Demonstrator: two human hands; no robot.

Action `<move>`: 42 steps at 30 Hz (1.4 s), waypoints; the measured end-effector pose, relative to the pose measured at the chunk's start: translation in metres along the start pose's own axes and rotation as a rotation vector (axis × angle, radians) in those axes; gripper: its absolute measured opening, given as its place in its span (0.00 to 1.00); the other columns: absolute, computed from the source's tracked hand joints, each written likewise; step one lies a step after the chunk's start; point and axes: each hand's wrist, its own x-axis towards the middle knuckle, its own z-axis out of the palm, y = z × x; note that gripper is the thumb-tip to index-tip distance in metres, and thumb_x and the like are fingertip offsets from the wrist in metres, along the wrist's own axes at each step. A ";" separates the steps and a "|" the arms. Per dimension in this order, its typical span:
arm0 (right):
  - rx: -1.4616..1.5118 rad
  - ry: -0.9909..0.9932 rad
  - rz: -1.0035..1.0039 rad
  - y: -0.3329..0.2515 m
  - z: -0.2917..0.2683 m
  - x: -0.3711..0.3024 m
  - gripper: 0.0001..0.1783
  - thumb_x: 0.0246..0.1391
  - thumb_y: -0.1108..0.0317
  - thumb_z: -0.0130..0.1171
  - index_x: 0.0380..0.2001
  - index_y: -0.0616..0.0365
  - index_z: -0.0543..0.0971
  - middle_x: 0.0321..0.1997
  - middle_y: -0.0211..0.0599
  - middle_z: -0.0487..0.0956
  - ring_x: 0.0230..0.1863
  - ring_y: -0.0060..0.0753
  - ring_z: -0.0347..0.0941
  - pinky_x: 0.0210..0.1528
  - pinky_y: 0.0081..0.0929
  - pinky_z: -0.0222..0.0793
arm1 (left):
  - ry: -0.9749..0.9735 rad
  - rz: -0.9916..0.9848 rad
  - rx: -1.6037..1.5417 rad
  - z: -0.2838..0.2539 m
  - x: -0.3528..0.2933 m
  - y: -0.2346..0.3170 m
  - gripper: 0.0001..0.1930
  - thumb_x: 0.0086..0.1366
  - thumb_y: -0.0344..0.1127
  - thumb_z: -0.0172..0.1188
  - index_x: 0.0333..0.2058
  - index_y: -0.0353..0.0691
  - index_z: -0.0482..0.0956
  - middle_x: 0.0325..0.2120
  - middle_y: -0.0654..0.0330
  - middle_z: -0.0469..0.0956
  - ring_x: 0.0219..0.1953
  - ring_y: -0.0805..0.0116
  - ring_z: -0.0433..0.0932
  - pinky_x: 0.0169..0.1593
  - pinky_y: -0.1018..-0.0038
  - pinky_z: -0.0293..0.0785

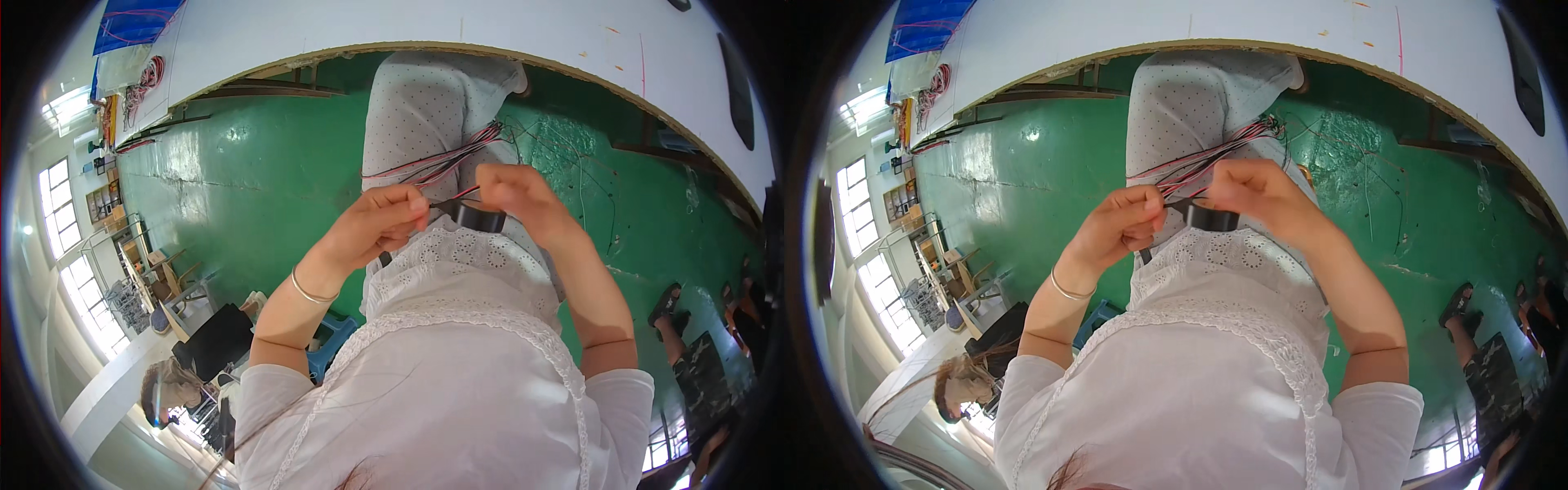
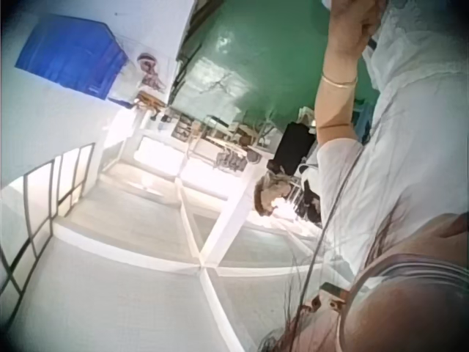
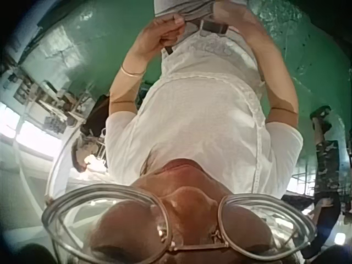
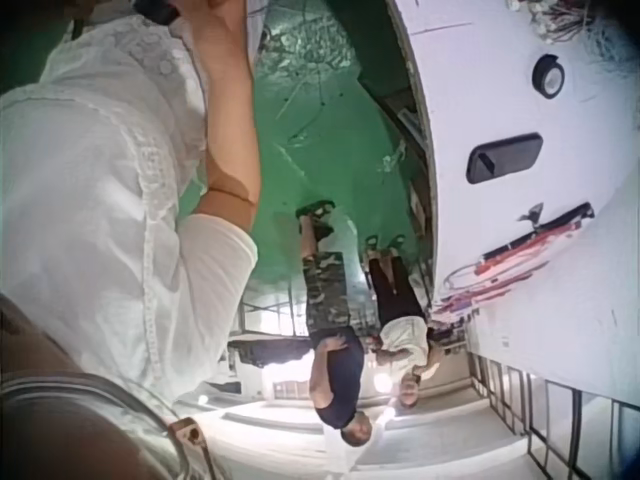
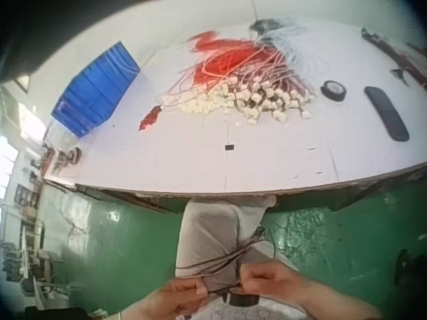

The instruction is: Assembling and taping wiring harnesses at a workstation in a factory setting.

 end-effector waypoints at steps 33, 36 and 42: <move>-0.036 0.104 -0.053 -0.004 -0.004 -0.019 0.08 0.60 0.68 0.55 0.34 0.60 0.79 0.22 0.22 0.68 0.23 0.11 0.58 0.24 0.15 0.53 | -0.162 -0.164 0.032 0.007 0.020 0.010 0.12 0.73 0.40 0.51 0.35 0.37 0.73 0.18 0.74 0.60 0.17 0.84 0.50 0.21 0.82 0.44; -0.254 0.372 0.122 -0.005 -0.004 -0.015 0.11 0.62 0.64 0.55 0.30 0.60 0.79 0.21 0.23 0.70 0.21 0.12 0.59 0.22 0.16 0.53 | -0.028 0.008 0.466 0.022 0.022 0.013 0.09 0.69 0.37 0.58 0.34 0.37 0.74 0.18 0.71 0.66 0.17 0.83 0.55 0.21 0.81 0.49; -0.564 0.318 0.229 -0.012 0.009 -0.006 0.16 0.61 0.58 0.59 0.27 0.60 0.80 0.15 0.20 0.67 0.19 0.11 0.56 0.21 0.19 0.52 | 0.284 0.843 1.525 0.032 0.036 0.001 0.10 0.56 0.34 0.70 0.29 0.40 0.76 0.16 0.64 0.70 0.15 0.72 0.66 0.19 0.75 0.62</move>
